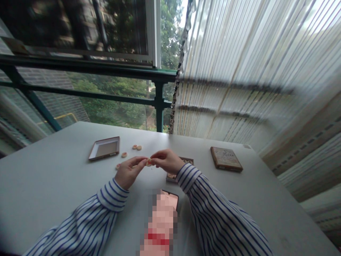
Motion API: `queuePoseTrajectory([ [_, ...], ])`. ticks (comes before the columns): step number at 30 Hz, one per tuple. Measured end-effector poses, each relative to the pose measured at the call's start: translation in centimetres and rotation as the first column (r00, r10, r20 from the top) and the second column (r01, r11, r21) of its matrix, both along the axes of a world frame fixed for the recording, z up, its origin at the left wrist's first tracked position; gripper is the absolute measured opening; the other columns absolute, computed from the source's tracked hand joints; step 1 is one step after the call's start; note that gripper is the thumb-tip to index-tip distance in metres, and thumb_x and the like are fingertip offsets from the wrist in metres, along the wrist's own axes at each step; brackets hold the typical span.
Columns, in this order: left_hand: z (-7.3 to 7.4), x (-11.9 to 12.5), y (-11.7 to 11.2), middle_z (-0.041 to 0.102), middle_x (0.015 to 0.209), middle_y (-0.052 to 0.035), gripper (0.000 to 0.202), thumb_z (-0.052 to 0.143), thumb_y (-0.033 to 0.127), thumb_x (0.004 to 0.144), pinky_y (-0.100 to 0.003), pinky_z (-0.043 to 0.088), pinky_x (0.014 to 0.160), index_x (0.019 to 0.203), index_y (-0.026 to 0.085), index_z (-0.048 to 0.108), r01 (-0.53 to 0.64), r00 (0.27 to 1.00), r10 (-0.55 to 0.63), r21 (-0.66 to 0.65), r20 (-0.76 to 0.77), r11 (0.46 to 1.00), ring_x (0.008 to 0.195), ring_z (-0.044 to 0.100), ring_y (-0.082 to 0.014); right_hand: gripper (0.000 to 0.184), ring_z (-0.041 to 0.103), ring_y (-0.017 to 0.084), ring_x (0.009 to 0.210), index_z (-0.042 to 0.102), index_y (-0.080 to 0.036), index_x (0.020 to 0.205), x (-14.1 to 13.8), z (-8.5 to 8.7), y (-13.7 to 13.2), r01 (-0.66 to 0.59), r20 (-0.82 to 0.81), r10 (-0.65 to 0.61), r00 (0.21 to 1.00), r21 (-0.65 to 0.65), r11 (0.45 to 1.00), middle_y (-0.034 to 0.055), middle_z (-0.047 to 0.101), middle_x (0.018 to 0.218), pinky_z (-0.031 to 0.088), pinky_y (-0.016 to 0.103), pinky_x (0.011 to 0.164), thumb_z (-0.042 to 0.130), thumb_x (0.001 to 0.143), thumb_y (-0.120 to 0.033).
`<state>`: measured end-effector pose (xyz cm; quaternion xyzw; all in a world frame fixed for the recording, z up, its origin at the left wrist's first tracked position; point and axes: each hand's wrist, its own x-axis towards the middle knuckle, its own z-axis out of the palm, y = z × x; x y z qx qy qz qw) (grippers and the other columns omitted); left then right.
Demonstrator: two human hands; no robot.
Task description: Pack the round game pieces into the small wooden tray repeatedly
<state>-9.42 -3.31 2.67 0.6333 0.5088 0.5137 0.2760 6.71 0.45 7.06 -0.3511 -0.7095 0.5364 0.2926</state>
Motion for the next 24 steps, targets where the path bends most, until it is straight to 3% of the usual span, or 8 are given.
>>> queuePoseTrajectory([
  [24, 0.2, 2.5, 0.1, 0.068, 0.081, -0.0041, 0.024, 0.051, 0.034, 0.076, -0.027, 0.048, 0.074, 0.085, 0.017, 0.065, 0.086, 0.995, -0.086, -0.006, -0.049, 0.996, 0.077, 0.061, -0.0163, 0.031, 0.057, 0.012, 0.065, 0.064, -0.011, 0.083, 3.1, -1.4, -0.7, 0.07, -0.045, -0.071, 0.996, -0.024, 0.997, 0.0069, 0.066, 0.076, 0.046, 0.026, 0.06, 0.062, 0.066, -0.037],
])
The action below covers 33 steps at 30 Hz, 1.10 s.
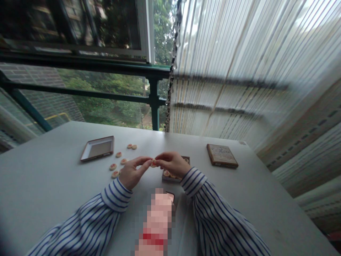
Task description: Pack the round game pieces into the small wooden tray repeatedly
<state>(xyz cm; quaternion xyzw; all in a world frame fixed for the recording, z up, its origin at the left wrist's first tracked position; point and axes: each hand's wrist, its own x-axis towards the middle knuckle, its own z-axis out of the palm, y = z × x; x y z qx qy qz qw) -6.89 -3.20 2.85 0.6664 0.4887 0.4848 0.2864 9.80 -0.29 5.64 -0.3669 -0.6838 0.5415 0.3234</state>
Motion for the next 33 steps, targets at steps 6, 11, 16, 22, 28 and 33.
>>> queuePoseTrajectory([
  [6, -0.2, 0.6, 0.1, 0.068, 0.081, -0.0039, 0.024, 0.051, 0.035, 0.076, -0.027, 0.048, 0.074, 0.084, 0.017, 0.065, 0.022, 1.0, -0.022, -0.003, 0.001, 1.0, 0.077, 0.061, -0.0163, 0.03, 0.057, 0.012, 0.066, 0.064, -0.011, 0.082, 0.7, -0.3, -0.1, 0.015, -0.026, -0.015, 1.0, -0.013, 1.0, 0.0063, 0.065, 0.076, 0.046, 0.025, 0.061, 0.063, 0.066, -0.036],
  [11, -0.3, 1.1, 0.5, 0.068, 0.081, -0.0037, 0.025, 0.051, 0.035, 0.076, -0.027, 0.048, 0.074, 0.085, 0.017, 0.065, 0.048, 0.999, -0.048, -0.016, -0.003, 0.999, 0.077, 0.062, -0.0163, 0.029, 0.057, 0.011, 0.065, 0.064, -0.011, 0.082, 1.3, -0.4, -0.2, 0.03, -0.051, -0.031, 0.998, -0.027, 0.999, 0.0049, 0.065, 0.073, 0.045, 0.024, 0.061, 0.064, 0.066, -0.036],
  [16, -0.5, 1.6, 0.7, 0.068, 0.08, -0.0034, 0.024, 0.051, 0.035, 0.076, -0.027, 0.048, 0.073, 0.084, 0.017, 0.066, 0.057, 0.998, -0.058, -0.018, -0.01, 0.998, 0.076, 0.061, -0.0158, 0.03, 0.057, 0.012, 0.066, 0.064, -0.011, 0.083, 1.8, -0.8, -0.2, 0.044, -0.039, -0.045, 0.998, -0.025, 0.999, 0.0048, 0.064, 0.073, 0.045, 0.024, 0.061, 0.064, 0.066, -0.036],
  [22, -0.8, 2.4, 1.2, 0.068, 0.079, -0.0038, 0.024, 0.051, 0.034, 0.076, -0.027, 0.048, 0.073, 0.084, 0.017, 0.065, 0.067, 0.997, -0.067, -0.015, 0.029, 0.998, 0.075, 0.061, -0.0157, 0.032, 0.058, 0.014, 0.069, 0.064, -0.012, 0.082, 2.1, -0.9, 0.0, 0.092, 0.011, -0.092, 0.996, -0.007, 0.996, 0.0051, 0.065, 0.074, 0.046, 0.027, 0.064, 0.064, 0.065, -0.039],
  [28, -1.3, 3.0, 1.4, 0.068, 0.08, -0.0032, 0.023, 0.052, 0.033, 0.076, -0.025, 0.048, 0.074, 0.083, 0.016, 0.065, 0.092, 0.991, -0.088, -0.03, 0.105, 0.995, 0.076, 0.062, -0.015, 0.029, 0.059, 0.014, 0.071, 0.065, -0.012, 0.084, 2.6, -1.0, 0.0, 0.099, 0.004, -0.099, 0.995, 0.015, 0.995, 0.0059, 0.066, 0.077, 0.046, 0.028, 0.067, 0.062, 0.067, -0.036],
  [33, -2.1, 3.1, 1.2, 0.068, 0.08, -0.0041, 0.022, 0.054, 0.032, 0.075, -0.026, 0.048, 0.074, 0.083, 0.015, 0.065, 0.088, 0.984, -0.074, -0.081, 0.161, 0.993, 0.077, 0.062, -0.0155, 0.028, 0.06, 0.016, 0.077, 0.065, -0.012, 0.084, 2.8, -1.5, -0.1, 0.068, 0.025, -0.069, 0.997, 0.018, 0.997, 0.007, 0.066, 0.081, 0.047, 0.03, 0.072, 0.061, 0.068, -0.035],
])
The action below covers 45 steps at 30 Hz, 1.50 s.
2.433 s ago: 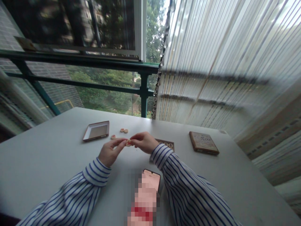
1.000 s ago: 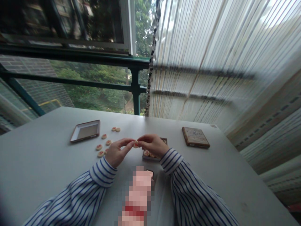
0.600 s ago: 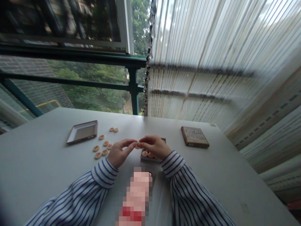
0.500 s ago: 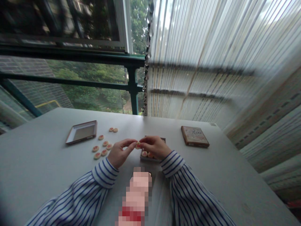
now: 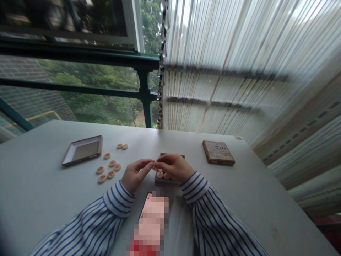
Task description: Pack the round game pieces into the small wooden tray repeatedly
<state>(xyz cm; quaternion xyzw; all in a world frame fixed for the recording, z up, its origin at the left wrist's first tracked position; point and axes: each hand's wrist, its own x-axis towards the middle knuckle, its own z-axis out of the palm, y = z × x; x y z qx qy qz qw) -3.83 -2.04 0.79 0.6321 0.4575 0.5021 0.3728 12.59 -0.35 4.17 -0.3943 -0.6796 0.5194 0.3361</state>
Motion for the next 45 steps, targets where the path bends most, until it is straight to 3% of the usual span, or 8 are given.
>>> queuePoseTrajectory([
  [15, -1.5, 0.0, -0.2, 0.068, 0.075, -0.0053, 0.023, 0.061, 0.033, 0.069, -0.025, 0.049, 0.07, 0.079, 0.013, 0.066, -0.025, 0.99, 0.042, -0.123, 0.135, 0.992, 0.071, 0.062, -0.0158, 0.027, 0.06, 0.016, 0.075, 0.063, -0.013, 0.083, -0.1, -0.6, -0.2, -0.01, 0.156, -0.006, 0.988, 0.104, 0.995, 0.0065, 0.066, 0.08, 0.047, 0.028, 0.068, 0.057, 0.073, -0.036],
  [21, -1.8, 0.1, -0.1, 0.069, 0.073, -0.0052, 0.022, 0.063, 0.032, 0.067, -0.025, 0.049, 0.069, 0.078, 0.014, 0.066, 0.019, 0.978, 0.013, -0.149, 0.208, 0.989, 0.07, 0.062, -0.0156, 0.028, 0.06, 0.015, 0.071, 0.063, -0.014, 0.083, -0.1, -0.3, -0.4, -0.02, 0.178, -0.001, 0.984, 0.118, 0.993, 0.0057, 0.066, 0.078, 0.047, 0.027, 0.065, 0.056, 0.073, -0.038],
  [29, -1.3, 0.3, -0.4, 0.069, 0.07, -0.004, 0.02, 0.067, 0.03, 0.062, -0.025, 0.049, 0.067, 0.074, 0.014, 0.066, 0.049, 0.945, 0.028, -0.225, 0.326, 0.973, 0.068, 0.063, -0.0155, 0.025, 0.059, 0.014, 0.068, 0.064, -0.013, 0.082, -0.2, -0.1, -0.5, 0.007, 0.199, -0.031, 0.98, 0.122, 0.993, 0.0059, 0.066, 0.077, 0.046, 0.025, 0.061, 0.057, 0.072, -0.035],
  [38, -1.2, 0.3, -0.4, 0.068, 0.068, -0.0044, 0.021, 0.07, 0.028, 0.058, -0.026, 0.049, 0.066, 0.072, 0.013, 0.067, 0.06, 0.927, 0.048, -0.273, 0.372, 0.96, 0.065, 0.062, -0.0151, 0.021, 0.058, 0.013, 0.069, 0.066, -0.015, 0.085, -0.1, -0.1, -0.4, -0.016, 0.254, -0.043, 0.966, 0.229, 0.973, 0.0049, 0.066, 0.078, 0.045, 0.023, 0.061, 0.055, 0.074, -0.03],
  [45, -1.1, 0.3, -0.5, 0.069, 0.069, -0.0044, 0.02, 0.069, 0.028, 0.059, -0.026, 0.05, 0.068, 0.072, 0.013, 0.066, 0.068, 0.926, 0.036, -0.261, 0.375, 0.963, 0.066, 0.063, -0.0156, 0.024, 0.059, 0.013, 0.068, 0.065, -0.014, 0.083, -0.2, 0.0, -0.5, -0.011, 0.236, -0.032, 0.971, 0.178, 0.984, 0.0057, 0.066, 0.077, 0.046, 0.024, 0.06, 0.055, 0.074, -0.033],
])
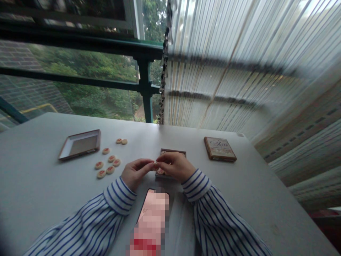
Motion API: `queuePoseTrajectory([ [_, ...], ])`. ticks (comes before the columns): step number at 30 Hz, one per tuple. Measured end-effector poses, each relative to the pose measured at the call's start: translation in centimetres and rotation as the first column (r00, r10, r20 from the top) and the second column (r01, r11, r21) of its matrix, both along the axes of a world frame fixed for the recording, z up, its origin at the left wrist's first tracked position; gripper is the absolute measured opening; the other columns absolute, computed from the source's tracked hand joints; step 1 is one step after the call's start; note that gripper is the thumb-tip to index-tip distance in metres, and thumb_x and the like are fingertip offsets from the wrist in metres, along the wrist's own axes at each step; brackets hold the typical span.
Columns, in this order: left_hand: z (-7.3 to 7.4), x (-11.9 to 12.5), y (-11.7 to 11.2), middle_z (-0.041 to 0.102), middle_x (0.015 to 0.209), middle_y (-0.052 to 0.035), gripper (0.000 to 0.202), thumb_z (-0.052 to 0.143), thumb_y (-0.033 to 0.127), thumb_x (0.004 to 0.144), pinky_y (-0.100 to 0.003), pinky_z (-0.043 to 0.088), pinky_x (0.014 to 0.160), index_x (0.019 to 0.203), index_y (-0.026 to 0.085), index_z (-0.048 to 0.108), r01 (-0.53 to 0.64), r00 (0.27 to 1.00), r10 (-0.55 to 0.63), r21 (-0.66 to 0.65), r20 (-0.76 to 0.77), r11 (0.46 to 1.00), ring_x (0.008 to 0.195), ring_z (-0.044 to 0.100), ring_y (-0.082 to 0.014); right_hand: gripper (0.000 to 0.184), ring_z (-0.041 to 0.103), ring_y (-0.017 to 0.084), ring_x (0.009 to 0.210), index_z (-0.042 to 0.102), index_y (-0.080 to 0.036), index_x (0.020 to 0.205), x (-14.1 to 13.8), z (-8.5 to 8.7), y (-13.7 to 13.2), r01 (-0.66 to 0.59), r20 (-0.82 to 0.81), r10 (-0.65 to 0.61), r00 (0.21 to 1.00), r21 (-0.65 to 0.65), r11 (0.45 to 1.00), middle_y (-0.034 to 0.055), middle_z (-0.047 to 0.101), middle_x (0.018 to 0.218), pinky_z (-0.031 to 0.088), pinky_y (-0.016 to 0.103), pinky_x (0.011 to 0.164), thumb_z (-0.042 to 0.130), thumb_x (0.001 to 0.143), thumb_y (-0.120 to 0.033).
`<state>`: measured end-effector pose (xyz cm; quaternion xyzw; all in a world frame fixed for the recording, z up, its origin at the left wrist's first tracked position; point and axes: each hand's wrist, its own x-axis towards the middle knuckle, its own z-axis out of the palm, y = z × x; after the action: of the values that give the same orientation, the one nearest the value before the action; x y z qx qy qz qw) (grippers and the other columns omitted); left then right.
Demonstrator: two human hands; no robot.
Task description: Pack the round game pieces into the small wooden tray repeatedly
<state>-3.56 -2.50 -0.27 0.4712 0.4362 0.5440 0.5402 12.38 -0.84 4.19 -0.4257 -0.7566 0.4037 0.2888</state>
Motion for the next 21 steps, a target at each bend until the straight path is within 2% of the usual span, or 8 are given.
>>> queuePoseTrajectory([
  [7, -0.1, 0.02, 0.17, 0.069, 0.068, -0.0046, 0.02, 0.069, 0.028, 0.059, -0.027, 0.051, 0.067, 0.072, 0.013, 0.065, -0.019, 0.998, 0.019, 0.005, 0.059, 1.0, 0.065, 0.063, -0.0152, 0.028, 0.059, 0.014, 0.069, 0.064, -0.013, 0.085, -0.01, 0.17, -0.02, 0.029, 0.002, -0.029, 1.0, 0.0, 1.0, 0.0067, 0.066, 0.078, 0.046, 0.025, 0.059, 0.056, 0.073, -0.037],
  [15, 0.19, -0.15, 0.09, 0.068, 0.066, -0.005, 0.024, 0.07, 0.029, 0.058, -0.026, 0.05, 0.064, 0.073, 0.012, 0.066, -0.053, 0.998, 0.054, -0.01, 0.041, 0.999, 0.061, 0.061, -0.0141, 0.029, 0.058, 0.012, 0.062, 0.062, -0.012, 0.087, -0.03, 0.13, -0.14, 0.001, -0.029, -0.001, 1.0, -0.017, 1.0, 0.006, 0.066, 0.075, 0.045, 0.022, 0.054, 0.056, 0.073, -0.037],
  [21, 0.09, 0.04, 0.06, 0.067, 0.064, -0.0042, 0.023, 0.069, 0.029, 0.059, -0.025, 0.049, 0.061, 0.074, 0.011, 0.065, -0.07, 0.995, 0.07, -0.004, 0.071, 0.998, 0.059, 0.06, -0.0126, 0.029, 0.06, 0.013, 0.067, 0.059, -0.012, 0.09, -0.17, -0.04, -0.15, -0.007, -0.068, 0.002, 0.998, -0.063, 0.998, 0.0075, 0.066, 0.079, 0.048, 0.024, 0.059, 0.056, 0.073, -0.036],
])
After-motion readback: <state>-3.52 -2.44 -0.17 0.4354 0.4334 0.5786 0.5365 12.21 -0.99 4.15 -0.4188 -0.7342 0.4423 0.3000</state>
